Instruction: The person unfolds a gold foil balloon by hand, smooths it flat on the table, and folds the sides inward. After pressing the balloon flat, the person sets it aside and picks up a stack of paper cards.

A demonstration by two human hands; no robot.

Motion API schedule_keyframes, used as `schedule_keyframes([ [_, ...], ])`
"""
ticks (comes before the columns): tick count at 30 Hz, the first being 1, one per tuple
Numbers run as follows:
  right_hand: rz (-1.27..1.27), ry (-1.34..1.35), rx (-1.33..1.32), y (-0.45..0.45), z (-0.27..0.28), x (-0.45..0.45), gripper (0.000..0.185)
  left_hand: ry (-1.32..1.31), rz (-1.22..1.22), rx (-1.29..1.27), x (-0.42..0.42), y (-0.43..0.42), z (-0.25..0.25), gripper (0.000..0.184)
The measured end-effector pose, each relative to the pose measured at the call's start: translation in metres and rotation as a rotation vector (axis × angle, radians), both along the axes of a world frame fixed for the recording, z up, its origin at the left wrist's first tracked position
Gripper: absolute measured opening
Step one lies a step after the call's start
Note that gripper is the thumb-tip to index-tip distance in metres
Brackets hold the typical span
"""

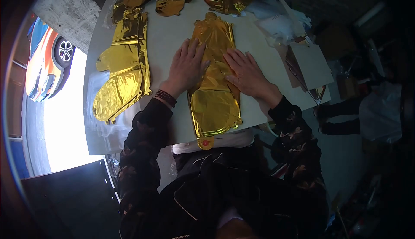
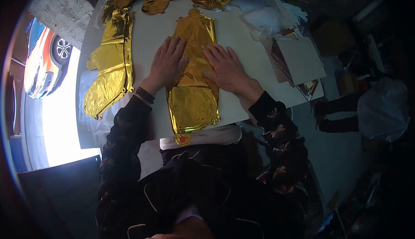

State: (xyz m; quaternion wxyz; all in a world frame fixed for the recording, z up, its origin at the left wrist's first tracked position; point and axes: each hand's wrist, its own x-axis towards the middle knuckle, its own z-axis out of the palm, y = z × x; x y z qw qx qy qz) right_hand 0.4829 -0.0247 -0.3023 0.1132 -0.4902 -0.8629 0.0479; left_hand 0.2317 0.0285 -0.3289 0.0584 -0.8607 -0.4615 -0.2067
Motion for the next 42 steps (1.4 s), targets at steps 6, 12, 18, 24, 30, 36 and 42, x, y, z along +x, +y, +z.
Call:
schedule_keyframes([
  [6,-0.005,0.072,-0.013,0.002,0.003,0.002,0.071,-0.060,0.007,-0.042,0.004,0.002,0.005,0.058],
  [12,-0.073,0.162,0.056,0.032,-0.004,0.008,0.067,-0.120,0.022,-0.056,0.003,0.006,0.001,0.059],
  [18,-0.077,0.032,0.049,0.037,-0.007,0.002,0.064,-0.107,0.017,-0.062,0.005,0.007,0.004,0.057],
  [24,-0.034,0.130,0.060,0.044,-0.004,0.005,0.063,-0.359,0.065,-0.103,-0.010,0.010,0.003,0.052],
  [30,-0.049,0.094,0.057,0.053,-0.011,-0.001,0.063,-0.142,0.168,-0.086,-0.032,0.009,-0.009,0.051],
  [36,-0.043,0.109,0.089,0.052,-0.011,-0.001,0.063,-0.128,0.177,-0.059,-0.028,0.009,-0.003,0.051],
  [42,-0.033,0.137,0.079,0.052,-0.010,-0.001,0.062,-0.200,0.227,-0.082,-0.019,0.021,-0.005,0.052],
])
